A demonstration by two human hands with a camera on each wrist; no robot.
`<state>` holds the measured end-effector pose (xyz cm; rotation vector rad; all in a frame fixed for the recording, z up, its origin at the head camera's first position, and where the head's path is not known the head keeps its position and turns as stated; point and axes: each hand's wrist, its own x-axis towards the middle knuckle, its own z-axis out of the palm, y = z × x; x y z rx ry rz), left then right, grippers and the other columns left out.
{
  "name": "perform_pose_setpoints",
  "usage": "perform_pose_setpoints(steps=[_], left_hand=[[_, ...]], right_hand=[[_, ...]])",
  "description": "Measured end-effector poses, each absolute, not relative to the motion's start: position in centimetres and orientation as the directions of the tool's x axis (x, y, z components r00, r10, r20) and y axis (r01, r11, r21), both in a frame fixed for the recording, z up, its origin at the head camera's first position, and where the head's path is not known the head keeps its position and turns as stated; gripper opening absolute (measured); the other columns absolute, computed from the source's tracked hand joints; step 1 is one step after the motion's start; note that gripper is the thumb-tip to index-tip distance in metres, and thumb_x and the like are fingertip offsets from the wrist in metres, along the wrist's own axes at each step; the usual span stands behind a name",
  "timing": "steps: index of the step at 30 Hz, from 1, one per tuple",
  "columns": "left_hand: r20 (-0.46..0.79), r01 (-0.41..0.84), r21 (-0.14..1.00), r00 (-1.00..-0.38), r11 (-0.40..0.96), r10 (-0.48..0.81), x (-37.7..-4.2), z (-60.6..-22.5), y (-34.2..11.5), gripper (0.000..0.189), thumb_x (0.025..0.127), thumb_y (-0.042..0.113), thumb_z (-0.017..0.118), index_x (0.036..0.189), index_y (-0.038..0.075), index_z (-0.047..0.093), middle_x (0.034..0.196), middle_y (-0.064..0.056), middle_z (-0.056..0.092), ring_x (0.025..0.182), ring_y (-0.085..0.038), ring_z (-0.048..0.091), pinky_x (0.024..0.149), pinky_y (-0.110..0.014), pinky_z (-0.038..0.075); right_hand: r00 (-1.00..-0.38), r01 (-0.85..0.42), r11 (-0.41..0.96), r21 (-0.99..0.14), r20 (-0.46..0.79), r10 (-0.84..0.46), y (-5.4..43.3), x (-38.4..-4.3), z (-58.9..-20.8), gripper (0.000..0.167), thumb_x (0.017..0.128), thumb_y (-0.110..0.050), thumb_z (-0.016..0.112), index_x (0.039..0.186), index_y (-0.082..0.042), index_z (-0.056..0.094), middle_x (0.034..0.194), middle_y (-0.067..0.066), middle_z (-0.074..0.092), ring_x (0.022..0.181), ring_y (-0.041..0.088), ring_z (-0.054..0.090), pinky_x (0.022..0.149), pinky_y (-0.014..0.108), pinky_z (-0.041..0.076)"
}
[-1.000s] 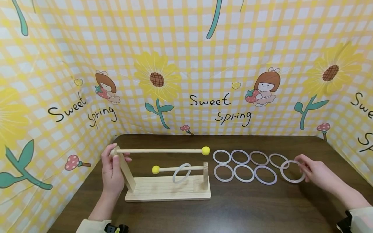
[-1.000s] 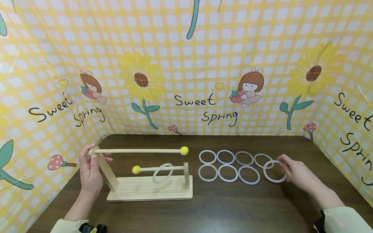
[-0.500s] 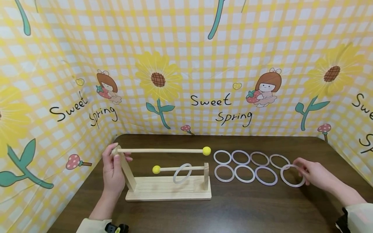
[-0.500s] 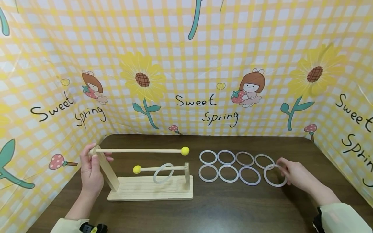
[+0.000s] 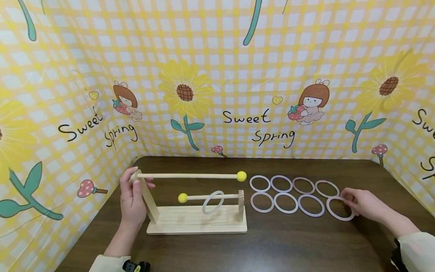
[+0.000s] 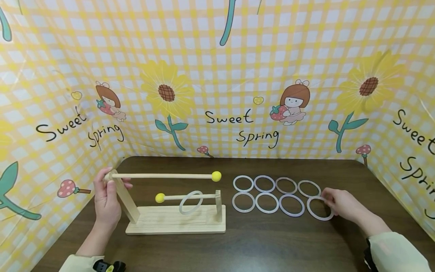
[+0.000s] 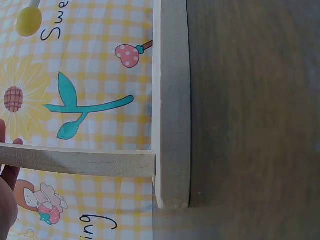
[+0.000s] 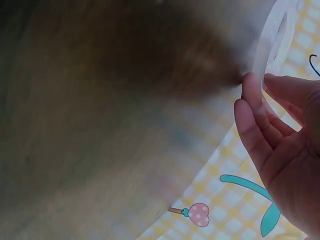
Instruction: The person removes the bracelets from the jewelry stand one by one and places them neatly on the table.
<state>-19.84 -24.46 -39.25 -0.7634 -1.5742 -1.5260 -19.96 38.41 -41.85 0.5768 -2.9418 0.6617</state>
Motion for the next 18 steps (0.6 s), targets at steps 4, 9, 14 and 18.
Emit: perform_pose_setpoints(steps=[4,9,14,18], left_hand=[[0.862,0.861,0.503,-0.495,0.076,-0.106,-19.89,-39.23,-24.37,0.032,0.103,-0.003,0.031,0.132,-0.017,0.027,0.095,-0.004,0.063,0.076,-0.014,0.062,0.074,-0.020,0.053],[0.865,0.865,0.498,-0.491,0.058,-0.107,-19.93,-39.22,-24.35,0.032,0.103,-0.002,0.032,0.131,-0.017,0.026,0.096,-0.005,0.063,0.076,-0.014,0.063,0.075,-0.019,0.053],[0.866,0.866,0.496,-0.489,0.059,-0.100,-19.96,-39.20,-24.41,0.032,0.103,-0.002,0.031,0.131,-0.017,0.026,0.097,-0.005,0.063,0.076,-0.015,0.063,0.075,-0.019,0.053],[0.864,0.863,0.501,-0.494,0.071,-0.095,-19.94,-39.19,-24.45,0.033,0.103,-0.001,0.031,0.132,-0.016,0.026,0.097,-0.004,0.062,0.076,-0.016,0.062,0.075,-0.019,0.053]], right_hand=[[-0.923,-0.385,0.840,-0.382,0.152,-0.354,38.35,-20.14,-42.02,0.013,0.086,0.004,0.064,0.088,-0.008,0.059,0.061,-0.009,0.045,0.047,0.002,0.045,0.043,0.024,0.038],[-0.924,-0.382,0.848,-0.367,0.148,-0.352,38.27,-20.42,-42.13,0.016,0.085,0.005,0.065,0.085,-0.010,0.058,0.060,-0.009,0.045,0.047,0.002,0.044,0.044,0.023,0.037],[-0.929,-0.371,0.853,-0.368,0.144,-0.342,38.21,-20.53,-42.15,0.016,0.085,0.005,0.066,0.086,-0.009,0.058,0.063,-0.008,0.046,0.048,0.003,0.045,0.044,0.023,0.038],[-0.938,-0.346,0.855,-0.386,0.148,-0.313,38.30,-20.47,-41.82,0.012,0.085,0.004,0.067,0.091,-0.004,0.060,0.069,-0.005,0.050,0.051,0.005,0.047,0.045,0.024,0.043]])
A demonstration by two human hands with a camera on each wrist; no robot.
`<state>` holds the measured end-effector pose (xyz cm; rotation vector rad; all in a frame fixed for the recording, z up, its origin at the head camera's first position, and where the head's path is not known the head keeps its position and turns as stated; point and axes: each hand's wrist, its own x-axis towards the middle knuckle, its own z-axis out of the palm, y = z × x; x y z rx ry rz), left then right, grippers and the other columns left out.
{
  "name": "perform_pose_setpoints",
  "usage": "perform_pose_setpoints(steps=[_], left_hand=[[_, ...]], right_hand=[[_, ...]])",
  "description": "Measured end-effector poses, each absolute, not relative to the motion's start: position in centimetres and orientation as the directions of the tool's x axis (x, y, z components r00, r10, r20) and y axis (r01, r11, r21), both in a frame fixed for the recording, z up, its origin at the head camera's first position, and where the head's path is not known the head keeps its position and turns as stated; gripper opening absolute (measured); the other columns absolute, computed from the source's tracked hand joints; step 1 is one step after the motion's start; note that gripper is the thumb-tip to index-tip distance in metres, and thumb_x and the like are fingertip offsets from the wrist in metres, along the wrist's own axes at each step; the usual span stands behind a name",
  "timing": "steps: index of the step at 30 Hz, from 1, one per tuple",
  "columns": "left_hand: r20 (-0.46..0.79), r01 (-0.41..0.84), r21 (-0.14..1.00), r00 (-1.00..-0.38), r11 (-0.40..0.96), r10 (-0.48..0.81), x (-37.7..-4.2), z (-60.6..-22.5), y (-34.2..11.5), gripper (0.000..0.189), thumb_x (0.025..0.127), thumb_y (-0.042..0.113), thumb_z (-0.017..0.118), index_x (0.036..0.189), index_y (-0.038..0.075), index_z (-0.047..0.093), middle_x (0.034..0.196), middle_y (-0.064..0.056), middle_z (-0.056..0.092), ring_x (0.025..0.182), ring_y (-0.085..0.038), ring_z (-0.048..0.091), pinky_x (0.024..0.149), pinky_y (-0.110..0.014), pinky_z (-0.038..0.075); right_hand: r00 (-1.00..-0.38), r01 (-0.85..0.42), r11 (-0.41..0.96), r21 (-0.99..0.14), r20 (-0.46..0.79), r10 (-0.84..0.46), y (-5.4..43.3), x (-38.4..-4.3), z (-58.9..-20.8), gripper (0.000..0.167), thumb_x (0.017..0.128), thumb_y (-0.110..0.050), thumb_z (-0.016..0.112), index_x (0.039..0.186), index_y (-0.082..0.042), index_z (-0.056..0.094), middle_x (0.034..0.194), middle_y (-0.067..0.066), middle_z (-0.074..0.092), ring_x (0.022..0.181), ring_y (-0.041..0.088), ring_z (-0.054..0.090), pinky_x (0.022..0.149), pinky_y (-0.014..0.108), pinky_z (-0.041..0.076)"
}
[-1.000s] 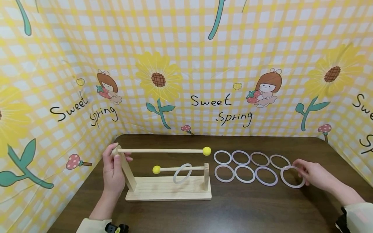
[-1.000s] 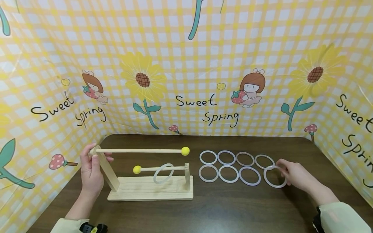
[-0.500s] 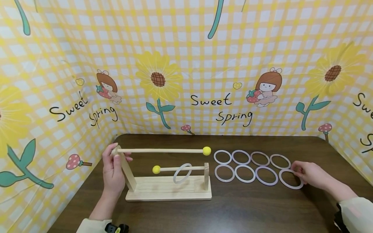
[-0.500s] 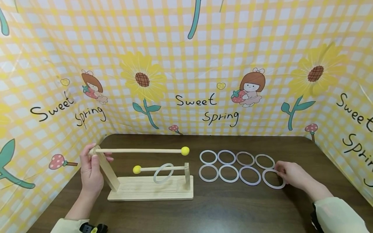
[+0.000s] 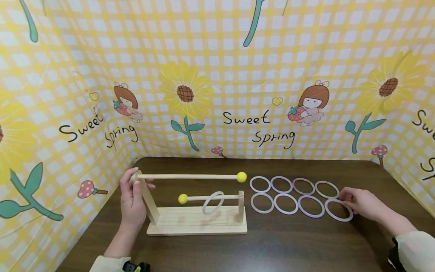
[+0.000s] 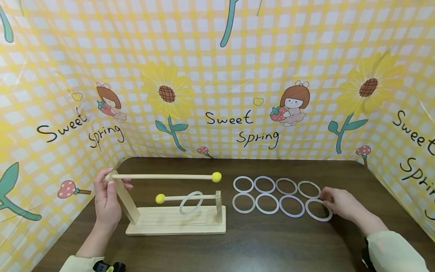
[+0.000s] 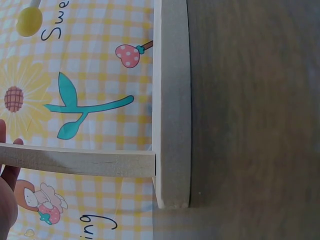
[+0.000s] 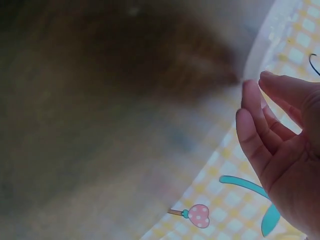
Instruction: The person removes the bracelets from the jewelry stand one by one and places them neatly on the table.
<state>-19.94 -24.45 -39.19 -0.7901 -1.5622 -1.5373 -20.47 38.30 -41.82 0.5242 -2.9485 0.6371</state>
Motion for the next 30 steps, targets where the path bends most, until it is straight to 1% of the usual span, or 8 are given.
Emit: perform_pose_setpoints(steps=[4,7,11,18,25,30], left_hand=[[0.865,0.861,0.501,-0.494,0.083,-0.091,-19.9,-39.2,-24.4,0.033,0.103,-0.002,0.031,0.132,-0.016,0.027,0.096,-0.004,0.062,0.076,-0.016,0.062,0.074,-0.019,0.053],[0.867,0.863,0.498,-0.491,0.085,-0.092,-19.9,-39.3,-24.4,0.032,0.103,-0.003,0.030,0.132,-0.016,0.027,0.096,-0.004,0.062,0.076,-0.016,0.062,0.074,-0.019,0.054],[0.865,0.861,0.500,-0.492,0.092,-0.098,-19.9,-39.2,-24.4,0.032,0.103,-0.003,0.030,0.132,-0.017,0.027,0.096,-0.003,0.063,0.076,-0.015,0.062,0.074,-0.019,0.053],[0.863,0.860,0.503,-0.494,0.088,-0.108,-19.9,-39.2,-24.4,0.032,0.103,-0.002,0.031,0.131,-0.017,0.026,0.097,-0.003,0.063,0.076,-0.013,0.063,0.075,-0.018,0.053],[0.864,0.862,0.500,-0.491,0.084,-0.107,-20.0,-39.2,-24.3,0.032,0.103,-0.004,0.030,0.131,-0.017,0.027,0.097,-0.003,0.063,0.077,-0.012,0.063,0.075,-0.018,0.053],[0.863,0.860,0.502,-0.493,0.089,-0.110,-19.9,-39.2,-24.4,0.032,0.103,-0.004,0.030,0.131,-0.017,0.027,0.096,-0.003,0.063,0.076,-0.012,0.063,0.074,-0.018,0.053]], right_hand=[[-0.924,-0.365,0.871,-0.330,0.246,-0.294,37.9,-20.3,-41.0,0.013,0.084,-0.002,0.072,0.093,-0.004,0.064,0.077,-0.005,0.058,0.062,0.005,0.053,0.052,0.028,0.048],[-0.886,-0.410,0.863,-0.295,0.352,-0.301,36.8,-20.1,-40.2,0.014,0.083,-0.003,0.074,0.094,-0.006,0.066,0.079,-0.007,0.062,0.067,0.002,0.054,0.055,0.029,0.047],[-0.847,-0.470,0.816,-0.336,0.432,-0.310,34.3,-19.5,-39.0,0.016,0.084,0.000,0.073,0.098,-0.006,0.066,0.082,-0.006,0.064,0.065,-0.001,0.052,0.052,0.025,0.046],[-0.814,-0.546,0.721,-0.426,0.473,-0.337,29.7,-18.3,-38.0,0.021,0.084,0.003,0.072,0.101,-0.008,0.066,0.083,-0.009,0.064,0.070,0.001,0.056,0.055,0.022,0.048],[-0.749,-0.647,0.613,-0.453,0.525,-0.403,25.7,-17.3,-38.2,0.024,0.083,0.003,0.073,0.100,-0.012,0.066,0.088,-0.008,0.064,0.072,0.002,0.058,0.056,0.022,0.051],[-0.732,-0.680,0.533,-0.503,0.510,-0.453,23.1,-16.6,-38.3,0.027,0.085,0.003,0.071,0.104,-0.017,0.065,0.090,-0.010,0.066,0.075,0.003,0.060,0.059,0.023,0.053]])
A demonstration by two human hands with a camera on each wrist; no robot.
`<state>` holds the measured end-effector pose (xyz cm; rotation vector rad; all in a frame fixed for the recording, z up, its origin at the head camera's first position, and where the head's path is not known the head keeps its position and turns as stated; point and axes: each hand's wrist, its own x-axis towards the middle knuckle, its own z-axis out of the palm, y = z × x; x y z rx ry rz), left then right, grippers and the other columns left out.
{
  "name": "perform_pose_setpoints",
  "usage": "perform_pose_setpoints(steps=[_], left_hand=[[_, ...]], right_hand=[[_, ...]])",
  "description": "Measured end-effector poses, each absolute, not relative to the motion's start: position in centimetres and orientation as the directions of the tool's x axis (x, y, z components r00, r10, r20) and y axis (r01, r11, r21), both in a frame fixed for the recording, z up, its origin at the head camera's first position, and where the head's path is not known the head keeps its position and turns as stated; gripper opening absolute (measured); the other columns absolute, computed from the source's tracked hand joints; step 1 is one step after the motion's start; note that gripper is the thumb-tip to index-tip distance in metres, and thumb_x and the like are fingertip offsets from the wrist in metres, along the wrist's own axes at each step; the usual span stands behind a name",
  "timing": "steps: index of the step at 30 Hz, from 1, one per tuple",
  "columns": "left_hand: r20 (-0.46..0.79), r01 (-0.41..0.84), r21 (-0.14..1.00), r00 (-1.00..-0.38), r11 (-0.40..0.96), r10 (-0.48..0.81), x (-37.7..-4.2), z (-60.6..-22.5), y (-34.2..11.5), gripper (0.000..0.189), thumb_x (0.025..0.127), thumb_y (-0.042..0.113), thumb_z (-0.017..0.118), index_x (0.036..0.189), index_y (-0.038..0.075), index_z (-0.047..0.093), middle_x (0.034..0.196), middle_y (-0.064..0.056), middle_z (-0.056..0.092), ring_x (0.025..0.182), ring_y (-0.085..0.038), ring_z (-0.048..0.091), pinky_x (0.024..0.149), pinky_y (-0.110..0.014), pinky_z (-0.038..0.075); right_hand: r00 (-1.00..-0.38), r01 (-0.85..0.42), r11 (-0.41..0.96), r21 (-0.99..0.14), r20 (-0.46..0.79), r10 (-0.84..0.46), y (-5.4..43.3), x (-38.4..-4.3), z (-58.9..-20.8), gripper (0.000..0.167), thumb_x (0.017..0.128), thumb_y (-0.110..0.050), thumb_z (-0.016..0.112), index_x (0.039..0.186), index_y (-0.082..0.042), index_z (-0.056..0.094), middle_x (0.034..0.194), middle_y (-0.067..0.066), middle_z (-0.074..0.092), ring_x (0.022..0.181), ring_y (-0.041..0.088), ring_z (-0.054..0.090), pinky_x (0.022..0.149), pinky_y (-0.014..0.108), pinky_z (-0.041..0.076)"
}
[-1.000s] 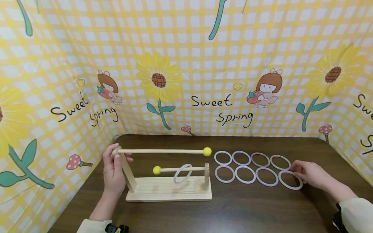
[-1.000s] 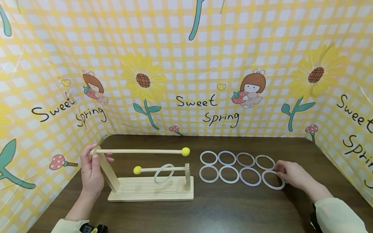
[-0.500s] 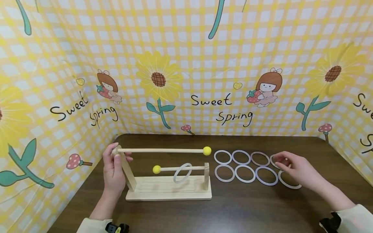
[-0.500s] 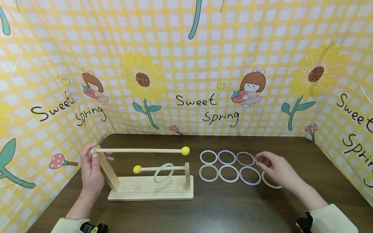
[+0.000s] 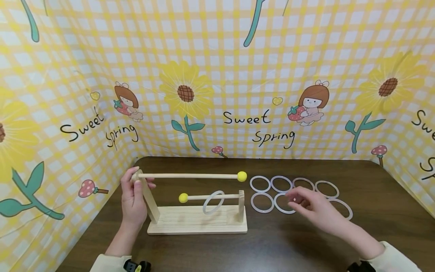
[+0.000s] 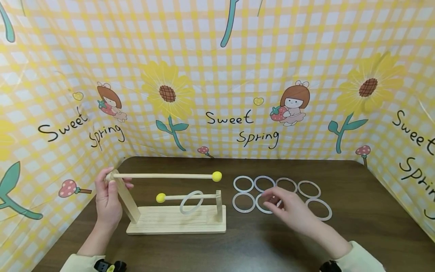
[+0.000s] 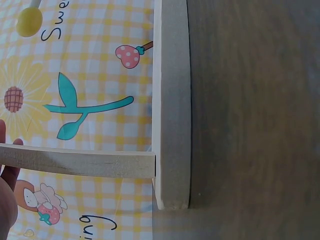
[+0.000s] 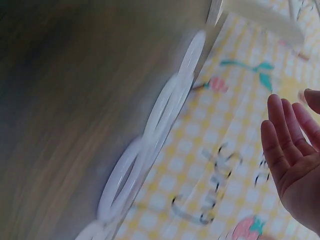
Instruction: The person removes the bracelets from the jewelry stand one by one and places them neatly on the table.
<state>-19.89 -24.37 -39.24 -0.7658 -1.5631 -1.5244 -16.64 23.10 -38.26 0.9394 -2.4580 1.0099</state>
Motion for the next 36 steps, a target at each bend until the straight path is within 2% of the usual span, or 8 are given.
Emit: perform_pose_setpoints(steps=[7,16,19,23,31,36], left_hand=[[0.865,0.864,0.498,-0.489,0.073,-0.114,-20.0,-39.2,-24.3,0.032,0.103,-0.002,0.032,0.131,-0.017,0.027,0.096,-0.003,0.063,0.077,-0.012,0.063,0.075,-0.018,0.054],[0.866,0.864,0.497,-0.487,0.081,-0.114,-20.0,-39.2,-24.2,0.032,0.103,-0.003,0.032,0.131,-0.017,0.027,0.096,-0.003,0.063,0.077,-0.012,0.063,0.075,-0.018,0.053],[0.866,0.863,0.497,-0.487,0.085,-0.115,-20.0,-39.2,-24.3,0.032,0.103,-0.003,0.032,0.131,-0.017,0.027,0.096,-0.003,0.063,0.077,-0.012,0.063,0.074,-0.018,0.054],[0.866,0.863,0.497,-0.486,0.091,-0.116,-20.0,-39.3,-24.3,0.032,0.103,-0.003,0.031,0.131,-0.017,0.028,0.096,-0.004,0.063,0.076,-0.013,0.062,0.074,-0.018,0.053],[0.865,0.860,0.499,-0.489,0.102,-0.113,-19.9,-39.2,-24.3,0.032,0.103,-0.003,0.031,0.132,-0.017,0.028,0.095,-0.004,0.063,0.075,-0.015,0.062,0.074,-0.018,0.053],[0.863,0.858,0.503,-0.492,0.105,-0.113,-19.9,-39.2,-24.3,0.032,0.103,-0.002,0.032,0.132,-0.017,0.028,0.095,-0.003,0.063,0.075,-0.015,0.062,0.074,-0.017,0.053]], right_hand=[[-0.726,-0.681,0.438,-0.587,0.460,-0.511,20.1,-15.9,-38.6,0.024,0.090,-0.005,0.068,0.109,-0.018,0.063,0.099,-0.007,0.066,0.083,0.006,0.065,0.066,0.025,0.056],[-0.749,-0.588,0.332,-0.738,0.341,-0.568,17.4,-15.5,-39.3,0.023,0.094,-0.009,0.065,0.114,-0.018,0.061,0.108,-0.004,0.064,0.088,0.013,0.066,0.072,0.028,0.057],[-0.745,-0.560,0.309,-0.768,0.304,-0.594,16.5,-15.4,-39.5,0.023,0.095,-0.013,0.064,0.118,-0.018,0.060,0.112,0.000,0.064,0.091,0.015,0.066,0.074,0.028,0.057],[-0.737,-0.520,0.277,-0.808,0.261,-0.623,15.4,-15.4,-39.6,0.028,0.097,-0.019,0.062,0.123,-0.011,0.058,0.119,0.009,0.062,0.097,0.021,0.065,0.077,0.029,0.057],[-0.731,-0.492,0.220,-0.842,0.262,-0.631,13.3,-15.6,-39.7,0.031,0.097,-0.012,0.062,0.126,-0.003,0.056,0.121,0.014,0.061,0.099,0.027,0.064,0.078,0.028,0.056],[-0.740,-0.463,0.222,-0.858,0.237,-0.629,12.5,-15.6,-40.0,0.034,0.096,-0.010,0.061,0.129,-0.005,0.055,0.125,0.017,0.059,0.104,0.030,0.063,0.082,0.029,0.055]])
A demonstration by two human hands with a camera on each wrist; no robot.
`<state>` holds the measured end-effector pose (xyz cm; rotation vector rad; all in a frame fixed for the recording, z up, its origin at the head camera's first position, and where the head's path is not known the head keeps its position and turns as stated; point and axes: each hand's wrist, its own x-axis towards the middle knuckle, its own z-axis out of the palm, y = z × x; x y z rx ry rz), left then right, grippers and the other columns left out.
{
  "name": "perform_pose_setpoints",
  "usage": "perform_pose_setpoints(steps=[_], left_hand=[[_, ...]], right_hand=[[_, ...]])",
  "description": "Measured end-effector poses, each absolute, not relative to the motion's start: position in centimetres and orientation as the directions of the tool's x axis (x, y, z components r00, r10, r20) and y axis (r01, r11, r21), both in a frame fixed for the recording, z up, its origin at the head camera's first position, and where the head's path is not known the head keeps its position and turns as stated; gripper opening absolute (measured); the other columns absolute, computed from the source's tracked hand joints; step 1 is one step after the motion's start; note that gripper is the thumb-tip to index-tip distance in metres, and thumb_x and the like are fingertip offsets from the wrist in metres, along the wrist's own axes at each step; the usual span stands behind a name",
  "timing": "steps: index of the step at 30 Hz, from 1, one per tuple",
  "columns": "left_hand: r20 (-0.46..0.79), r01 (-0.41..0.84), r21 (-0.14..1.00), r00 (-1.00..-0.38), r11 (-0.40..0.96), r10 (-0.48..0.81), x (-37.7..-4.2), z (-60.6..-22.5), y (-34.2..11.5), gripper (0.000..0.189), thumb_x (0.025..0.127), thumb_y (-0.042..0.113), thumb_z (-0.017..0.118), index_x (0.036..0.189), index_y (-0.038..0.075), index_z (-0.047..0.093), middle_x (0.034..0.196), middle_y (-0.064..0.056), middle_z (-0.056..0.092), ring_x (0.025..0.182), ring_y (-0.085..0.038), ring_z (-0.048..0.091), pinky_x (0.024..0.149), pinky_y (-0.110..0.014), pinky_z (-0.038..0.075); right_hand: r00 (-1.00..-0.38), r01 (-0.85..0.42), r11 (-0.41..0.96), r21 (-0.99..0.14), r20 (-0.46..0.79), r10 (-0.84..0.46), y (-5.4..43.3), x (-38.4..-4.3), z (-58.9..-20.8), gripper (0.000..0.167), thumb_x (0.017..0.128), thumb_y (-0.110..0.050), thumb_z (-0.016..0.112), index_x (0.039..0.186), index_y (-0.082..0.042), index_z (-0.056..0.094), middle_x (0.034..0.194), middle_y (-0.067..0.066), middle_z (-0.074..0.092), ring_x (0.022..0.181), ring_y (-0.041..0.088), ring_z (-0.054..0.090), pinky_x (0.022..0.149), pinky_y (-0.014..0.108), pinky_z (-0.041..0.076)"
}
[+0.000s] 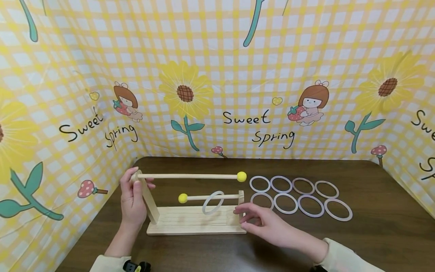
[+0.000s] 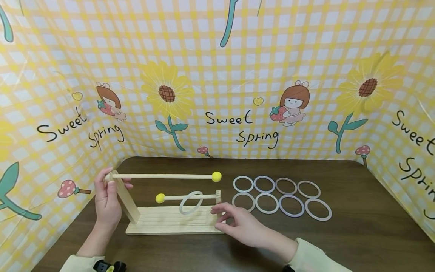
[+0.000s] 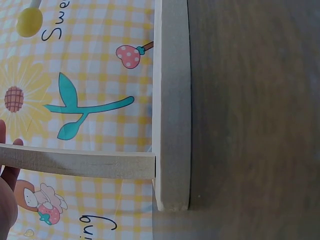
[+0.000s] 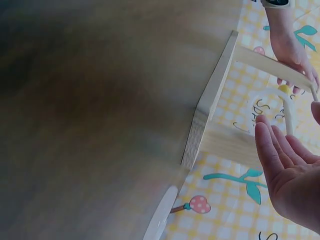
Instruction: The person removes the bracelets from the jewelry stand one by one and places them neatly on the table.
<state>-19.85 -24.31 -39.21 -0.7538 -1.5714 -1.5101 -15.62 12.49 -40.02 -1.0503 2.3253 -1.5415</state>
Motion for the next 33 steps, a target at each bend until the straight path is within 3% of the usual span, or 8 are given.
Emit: perform_pose_setpoints(steps=[13,24,33], left_hand=[[0.864,0.864,0.499,-0.489,0.064,-0.124,-19.9,-39.3,-24.2,0.032,0.103,-0.003,0.032,0.130,-0.018,0.027,0.095,-0.005,0.064,0.076,-0.014,0.062,0.074,-0.018,0.053],[0.865,0.865,0.497,-0.487,0.072,-0.119,-19.9,-39.3,-24.3,0.032,0.103,-0.002,0.033,0.131,-0.017,0.027,0.094,-0.005,0.063,0.075,-0.014,0.062,0.073,-0.019,0.053],[0.868,0.868,0.492,-0.483,0.065,-0.117,-20.0,-39.3,-24.3,0.033,0.103,0.000,0.033,0.131,-0.017,0.027,0.096,-0.005,0.064,0.075,-0.015,0.062,0.073,-0.019,0.054]], right_hand=[[-0.729,-0.438,0.230,-0.869,0.193,-0.657,9.3,-15.6,-40.3,0.044,0.096,-0.013,0.062,0.137,-0.005,0.049,0.138,0.011,0.052,0.112,0.018,0.060,0.079,0.026,0.054],[-0.740,-0.412,0.215,-0.886,0.187,-0.646,6.2,-16.4,-40.4,0.041,0.096,-0.013,0.062,0.135,-0.010,0.051,0.134,0.004,0.055,0.111,0.018,0.061,0.079,0.025,0.053],[-0.759,-0.414,0.227,-0.882,0.197,-0.621,5.0,-16.8,-40.5,0.026,0.098,-0.013,0.060,0.123,-0.013,0.057,0.120,0.002,0.062,0.099,0.011,0.062,0.075,0.024,0.052]])
